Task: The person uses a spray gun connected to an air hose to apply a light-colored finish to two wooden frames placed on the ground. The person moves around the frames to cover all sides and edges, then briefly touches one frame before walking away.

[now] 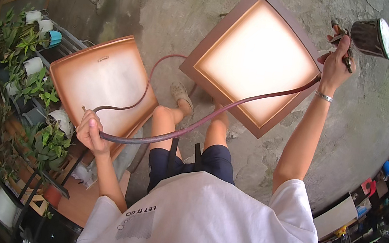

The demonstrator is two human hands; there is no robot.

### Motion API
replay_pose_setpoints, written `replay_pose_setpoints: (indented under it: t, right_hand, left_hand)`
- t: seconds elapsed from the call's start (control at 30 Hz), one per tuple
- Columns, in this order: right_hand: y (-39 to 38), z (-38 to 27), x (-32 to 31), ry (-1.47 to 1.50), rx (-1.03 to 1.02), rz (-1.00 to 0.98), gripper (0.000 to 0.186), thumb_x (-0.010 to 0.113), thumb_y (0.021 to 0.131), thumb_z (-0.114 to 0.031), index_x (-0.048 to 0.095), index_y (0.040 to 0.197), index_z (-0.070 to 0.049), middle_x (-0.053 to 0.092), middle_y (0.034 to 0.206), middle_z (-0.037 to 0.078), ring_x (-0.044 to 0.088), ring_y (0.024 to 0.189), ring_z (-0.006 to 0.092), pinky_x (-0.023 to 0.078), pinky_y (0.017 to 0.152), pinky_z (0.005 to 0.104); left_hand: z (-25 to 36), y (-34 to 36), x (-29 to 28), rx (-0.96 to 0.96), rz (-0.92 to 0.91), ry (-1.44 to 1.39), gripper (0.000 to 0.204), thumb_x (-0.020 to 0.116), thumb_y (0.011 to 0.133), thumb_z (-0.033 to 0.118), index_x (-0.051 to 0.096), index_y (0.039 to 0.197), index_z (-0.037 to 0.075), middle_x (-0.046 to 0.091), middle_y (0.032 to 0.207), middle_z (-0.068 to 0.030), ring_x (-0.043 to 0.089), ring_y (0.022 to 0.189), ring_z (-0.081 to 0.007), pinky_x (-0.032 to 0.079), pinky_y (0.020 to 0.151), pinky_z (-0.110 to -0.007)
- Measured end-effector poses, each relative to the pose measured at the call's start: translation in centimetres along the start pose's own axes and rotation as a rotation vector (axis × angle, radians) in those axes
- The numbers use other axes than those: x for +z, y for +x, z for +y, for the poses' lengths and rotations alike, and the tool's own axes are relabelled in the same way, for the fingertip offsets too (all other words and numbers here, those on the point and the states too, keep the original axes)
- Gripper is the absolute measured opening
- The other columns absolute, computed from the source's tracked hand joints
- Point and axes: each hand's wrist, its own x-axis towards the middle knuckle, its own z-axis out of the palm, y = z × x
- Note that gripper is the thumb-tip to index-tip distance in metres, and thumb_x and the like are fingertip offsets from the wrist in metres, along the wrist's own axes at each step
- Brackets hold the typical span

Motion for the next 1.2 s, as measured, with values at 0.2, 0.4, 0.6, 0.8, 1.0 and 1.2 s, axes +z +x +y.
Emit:
replay_pose_setpoints:
  t: [0.2,0.4,0.6,0.8,1.0,1.2]
  right_hand:
    - [-5.3,-8.4,-4.6,0.000,0.172,0.030,0.048,0.060,0.103,-0.045,0.076,0.108,0.000,0.073,0.077,0.007,0.051,0.039,0.0053,0.038,0.035,0.0224]
    - [-10.3,-18.9,-5.6,-0.113,0.302,0.216,0.054,0.054,0.104,-0.049,0.072,0.113,0.001,0.073,0.084,0.008,0.048,0.038,0.0060,0.036,0.035,0.0210]
    - [-14.5,-27.6,-2.9,-0.266,0.464,0.488,0.060,0.055,0.102,-0.054,0.070,0.115,0.003,0.072,0.085,0.010,0.049,0.039,0.0069,0.035,0.034,0.0214]
    - [-16.4,-31.6,-1.7,-0.374,0.464,0.692,0.058,0.054,0.104,-0.051,0.070,0.116,0.003,0.073,0.084,0.010,0.051,0.041,0.0075,0.039,0.037,0.0213]
    - [-17.9,-32.6,-0.7,-0.383,0.474,0.863,0.053,0.055,0.104,-0.046,0.070,0.117,0.004,0.074,0.088,0.011,0.053,0.043,0.0080,0.041,0.038,0.0210]
    - [-19.2,-32.5,-0.3,-0.423,0.509,0.959,0.051,0.057,0.104,-0.043,0.070,0.116,0.004,0.074,0.089,0.012,0.054,0.043,0.0083,0.041,0.038,0.0213]
  left_hand:
    - [-2.5,11.0,-1.0,0.037,-0.066,-0.130,0.045,0.048,0.098,0.011,0.040,0.056,0.000,0.037,0.052,-0.0051,0.036,0.053,-0.0145,0.024,0.053,-0.033]
    - [-9.1,23.8,1.1,0.028,-0.365,-0.255,0.043,0.050,0.099,0.008,0.039,0.058,-0.001,0.037,0.054,-0.0072,0.035,0.053,-0.0170,0.026,0.054,-0.035]
    - [-11.9,33.7,0.8,0.092,-0.662,-0.264,0.045,0.051,0.102,0.011,0.039,0.060,-0.001,0.037,0.056,-0.0059,0.035,0.055,-0.0152,0.027,0.055,-0.034]
    - [-15.7,40.1,-0.1,0.051,-0.818,-0.229,0.048,0.051,0.105,0.017,0.043,0.061,0.000,0.040,0.056,-0.0027,0.033,0.055,-0.0104,0.025,0.053,-0.032]
    - [-16.5,44.2,1.6,0.075,-0.953,-0.201,0.050,0.051,0.105,0.019,0.042,0.060,0.002,0.038,0.056,0.0002,0.032,0.053,-0.0089,0.023,0.052,-0.031]
    - [-15.3,48.4,4.2,0.119,-1.026,-0.222,0.051,0.051,0.105,0.021,0.040,0.059,0.004,0.038,0.055,0.0012,0.032,0.053,-0.0085,0.022,0.051,-0.031]
